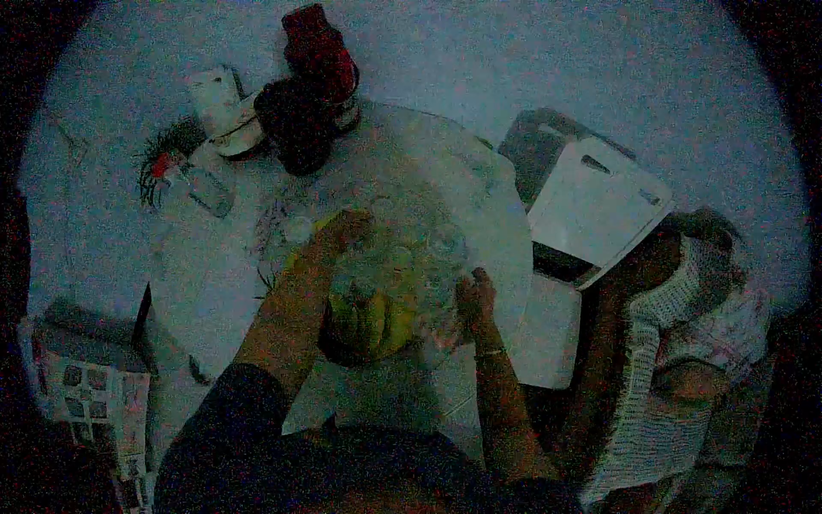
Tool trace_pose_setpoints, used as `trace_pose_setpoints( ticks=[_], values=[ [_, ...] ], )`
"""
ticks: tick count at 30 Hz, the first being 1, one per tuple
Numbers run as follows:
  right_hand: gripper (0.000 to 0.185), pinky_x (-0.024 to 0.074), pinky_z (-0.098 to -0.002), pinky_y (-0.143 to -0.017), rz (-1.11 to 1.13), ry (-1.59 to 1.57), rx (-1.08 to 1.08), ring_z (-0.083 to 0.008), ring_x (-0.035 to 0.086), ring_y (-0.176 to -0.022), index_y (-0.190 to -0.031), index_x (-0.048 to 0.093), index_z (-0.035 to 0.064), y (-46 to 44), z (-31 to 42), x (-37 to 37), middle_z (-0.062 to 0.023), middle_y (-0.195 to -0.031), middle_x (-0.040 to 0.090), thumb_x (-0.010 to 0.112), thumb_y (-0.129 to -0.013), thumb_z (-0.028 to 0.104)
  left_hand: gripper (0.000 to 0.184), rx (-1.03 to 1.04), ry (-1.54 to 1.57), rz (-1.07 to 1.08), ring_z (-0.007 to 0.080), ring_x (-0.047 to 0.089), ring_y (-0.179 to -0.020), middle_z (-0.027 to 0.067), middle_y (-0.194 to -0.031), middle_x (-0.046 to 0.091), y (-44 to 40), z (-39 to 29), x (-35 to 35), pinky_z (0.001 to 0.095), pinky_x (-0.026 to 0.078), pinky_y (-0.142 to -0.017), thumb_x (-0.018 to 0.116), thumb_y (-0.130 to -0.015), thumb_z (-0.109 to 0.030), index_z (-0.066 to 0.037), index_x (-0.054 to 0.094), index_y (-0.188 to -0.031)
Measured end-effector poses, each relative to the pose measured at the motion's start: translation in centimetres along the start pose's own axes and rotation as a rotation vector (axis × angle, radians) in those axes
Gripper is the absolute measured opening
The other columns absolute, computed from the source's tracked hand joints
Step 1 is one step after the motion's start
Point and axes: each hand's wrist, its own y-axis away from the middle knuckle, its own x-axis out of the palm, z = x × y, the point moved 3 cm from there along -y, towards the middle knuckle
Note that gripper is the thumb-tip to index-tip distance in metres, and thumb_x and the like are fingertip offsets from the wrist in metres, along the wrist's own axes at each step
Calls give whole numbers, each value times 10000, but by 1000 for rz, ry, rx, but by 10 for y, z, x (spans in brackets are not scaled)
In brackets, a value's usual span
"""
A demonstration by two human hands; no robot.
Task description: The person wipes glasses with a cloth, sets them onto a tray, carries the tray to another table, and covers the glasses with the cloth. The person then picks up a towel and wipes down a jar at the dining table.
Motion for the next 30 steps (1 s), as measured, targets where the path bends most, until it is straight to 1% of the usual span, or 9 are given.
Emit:
trace_pose_setpoints(
  ticks=[2,4,6,17,19,22,25,27,30],
  values=[
    [325,410,-377,-740,-27,-103,-64,-283,492,-924,-1003,471,-29,-13,-7,24,-177,-1012,496,501,-778,204,456,-123,-157,-154,248,547,-740,102,-922,552,-3,8,-19,380,458,-546,570,-708,-405,-38,537,-977],
    [309,412,-369,-747,-285,-452,-222,-371,513,-853,-978,473,-77,-18,-11,42,-247,-925,530,488,-755,136,448,168,74,44,247,542,-732,96,-906,553,8,8,-22,396,451,-539,579,-699,-404,-44,544,-963],
    [328,409,-372,-775,-123,-172,2,-363,510,-877,-1012,465,-70,-29,-11,51,-238,-960,525,504,-750,122,437,226,162,108,246,535,-748,96,-913,550,10,2,-26,403,445,-558,582,-696,-401,-52,550,-957],
    [262,407,-401,-760,-161,-12,-87,-368,487,-911,-980,480,-49,-24,20,46,-225,-999,493,488,-761,96,348,-3,-42,-30,244,493,-857,78,-924,533,15,-31,-31,401,413,-671,568,-692,-365,-131,564,-949],
    [262,407,-400,-762,-144,-69,1,-371,486,-906,-978,481,-49,-27,17,45,-225,-999,492,487,-758,92,428,-38,-120,-171,288,466,-940,145,-1098,458,7,-22,-38,453,395,-724,501,-738,-289,-32,459,-1078],
    [276,414,-397,-750,-90,-89,-41,-360,496,-902,-986,477,-53,-44,-1,63,-220,-999,496,488,-760,104,470,-40,-88,-166,307,417,-1017,155,-1173,398,-2,-16,-48,472,377,-757,485,-742,-289,-35,413,-1131],
    [303,423,-394,-734,-174,219,-395,-347,505,-902,-1009,469,-60,-45,-3,63,-224,-1033,485,488,-769,125,437,-218,-256,-273,321,433,-1013,171,-1153,427,-1,-31,-44,482,360,-790,469,-745,-253,-29,435,-1119],
    [328,428,-389,-722,-32,3,-5,-337,517,-886,-1027,461,-63,-36,22,44,-230,-1024,494,491,-774,144,422,-188,-300,-223,319,462,-972,174,-1115,455,-35,-18,-54,464,377,-778,469,-742,-246,-23,452,-1099],
    [364,425,-382,-747,174,-6,83,-342,516,-897,-1044,451,-76,-41,16,43,-241,-1009,505,483,-781,173,380,-177,-317,-146,306,515,-878,171,-1024,512,-82,8,-56,420,413,-729,467,-735,-236,-7,495,-1036]
  ],
)
